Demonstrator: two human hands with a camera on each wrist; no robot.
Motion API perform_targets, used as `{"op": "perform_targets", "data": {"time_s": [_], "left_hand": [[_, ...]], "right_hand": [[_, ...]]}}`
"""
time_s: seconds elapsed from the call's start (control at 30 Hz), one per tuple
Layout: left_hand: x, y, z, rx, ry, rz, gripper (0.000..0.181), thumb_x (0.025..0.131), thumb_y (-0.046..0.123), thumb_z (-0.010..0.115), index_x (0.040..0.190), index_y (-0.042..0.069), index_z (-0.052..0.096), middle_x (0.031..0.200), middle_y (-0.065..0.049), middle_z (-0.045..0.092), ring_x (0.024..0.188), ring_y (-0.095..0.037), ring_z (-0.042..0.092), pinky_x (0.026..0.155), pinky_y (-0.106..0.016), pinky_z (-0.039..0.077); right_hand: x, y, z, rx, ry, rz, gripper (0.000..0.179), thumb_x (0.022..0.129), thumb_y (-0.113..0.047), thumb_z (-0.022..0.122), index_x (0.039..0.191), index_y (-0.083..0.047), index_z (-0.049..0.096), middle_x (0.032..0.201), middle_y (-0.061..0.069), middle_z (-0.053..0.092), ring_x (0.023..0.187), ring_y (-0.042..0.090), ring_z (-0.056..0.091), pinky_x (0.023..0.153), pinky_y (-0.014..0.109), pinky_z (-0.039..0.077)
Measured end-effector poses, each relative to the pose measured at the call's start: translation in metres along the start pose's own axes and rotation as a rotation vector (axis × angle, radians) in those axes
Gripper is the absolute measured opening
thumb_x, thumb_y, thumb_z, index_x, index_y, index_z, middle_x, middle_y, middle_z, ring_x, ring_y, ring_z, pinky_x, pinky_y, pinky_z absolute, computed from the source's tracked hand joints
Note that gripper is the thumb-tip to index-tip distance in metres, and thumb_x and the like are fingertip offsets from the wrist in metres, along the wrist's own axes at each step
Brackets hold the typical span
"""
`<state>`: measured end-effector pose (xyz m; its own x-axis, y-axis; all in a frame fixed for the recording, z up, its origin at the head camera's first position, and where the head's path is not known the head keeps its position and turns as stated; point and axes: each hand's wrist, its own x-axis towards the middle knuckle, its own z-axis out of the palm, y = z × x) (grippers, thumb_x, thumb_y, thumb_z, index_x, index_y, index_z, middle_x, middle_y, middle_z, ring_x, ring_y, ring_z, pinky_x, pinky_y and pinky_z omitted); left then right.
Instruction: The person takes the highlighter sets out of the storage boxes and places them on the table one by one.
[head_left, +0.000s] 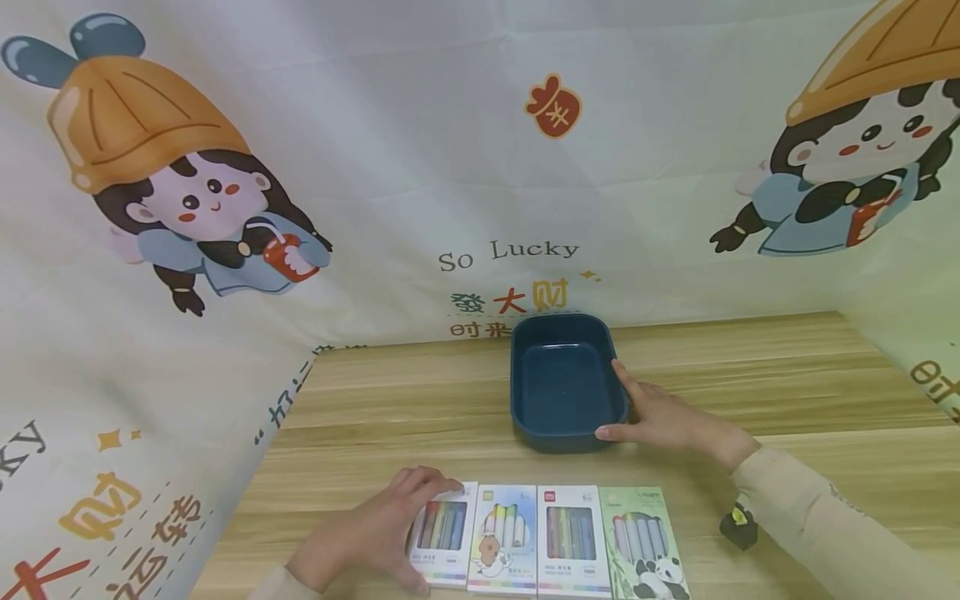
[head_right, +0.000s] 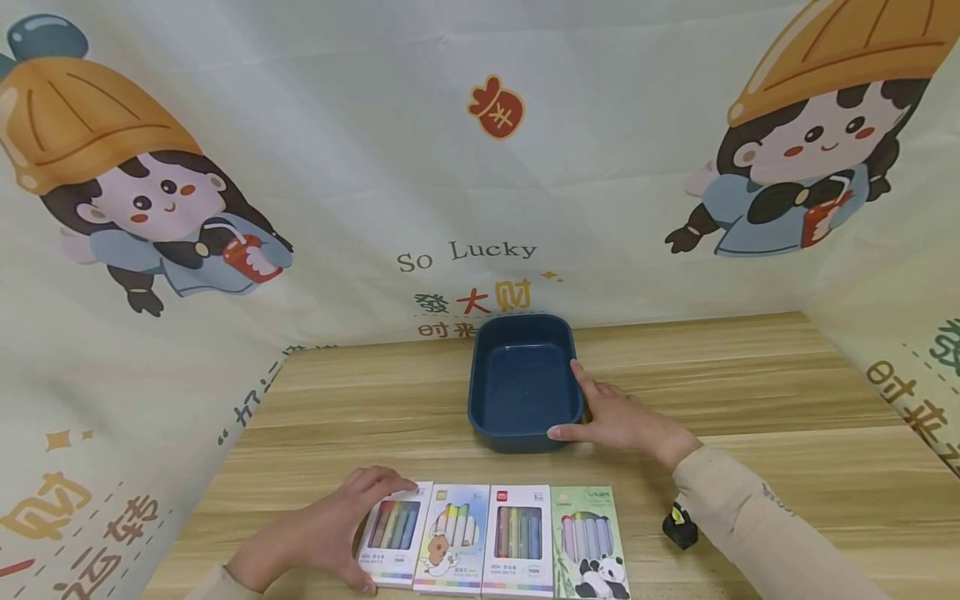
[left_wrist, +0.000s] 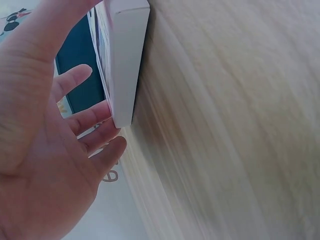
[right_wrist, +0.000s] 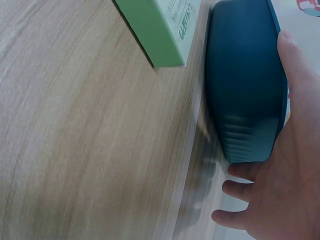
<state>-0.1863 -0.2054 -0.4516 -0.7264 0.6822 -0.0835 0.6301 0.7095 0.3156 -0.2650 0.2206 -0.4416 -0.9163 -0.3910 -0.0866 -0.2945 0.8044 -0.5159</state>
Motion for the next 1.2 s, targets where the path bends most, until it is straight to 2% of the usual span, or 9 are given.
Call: {"op": "perform_targets", "data": {"time_s": [0.2, 0.5, 1.2], "left_hand": [[-0.0003, 0.0013, 0.001, -0.005, -0.011, -0.012, 0.115, 0.049, 0.049, 0.094, 0.148, 0.027, 0.039, 0.143, 0.001, 0.044, 0.13, -0.02, 0.041, 0.107, -0.047, 0.048], [-0.001, 0.0009, 0.0004, 0.004, -0.035, -0.03, 0.117, 0.05, 0.07, 0.086, 0.148, 0.031, 0.036, 0.144, 0.005, 0.041, 0.13, -0.017, 0.039, 0.107, -0.044, 0.047], [-0.0031, 0.0044, 0.0006, 0.005, -0.048, -0.058, 0.12, 0.051, 0.072, 0.084, 0.151, 0.031, 0.031, 0.146, 0.002, 0.04, 0.132, -0.02, 0.039, 0.109, -0.049, 0.045]], "right_hand": [[-0.0007, -0.0022, -0.0012, -0.003, -0.001, -0.007, 0.115, 0.086, -0.068, 0.06, 0.159, -0.008, -0.004, 0.159, 0.032, 0.024, 0.143, 0.052, 0.032, 0.11, 0.067, 0.034], [-0.0026, -0.0036, -0.0039, 0.002, 0.0, -0.016, 0.115, 0.086, -0.066, 0.062, 0.159, -0.006, -0.003, 0.158, 0.032, 0.024, 0.143, 0.052, 0.032, 0.109, 0.066, 0.035], [-0.0007, -0.0027, -0.0017, -0.007, 0.004, -0.001, 0.117, 0.084, -0.068, 0.062, 0.159, -0.006, -0.002, 0.16, 0.03, 0.022, 0.144, 0.052, 0.03, 0.111, 0.067, 0.032]]}}
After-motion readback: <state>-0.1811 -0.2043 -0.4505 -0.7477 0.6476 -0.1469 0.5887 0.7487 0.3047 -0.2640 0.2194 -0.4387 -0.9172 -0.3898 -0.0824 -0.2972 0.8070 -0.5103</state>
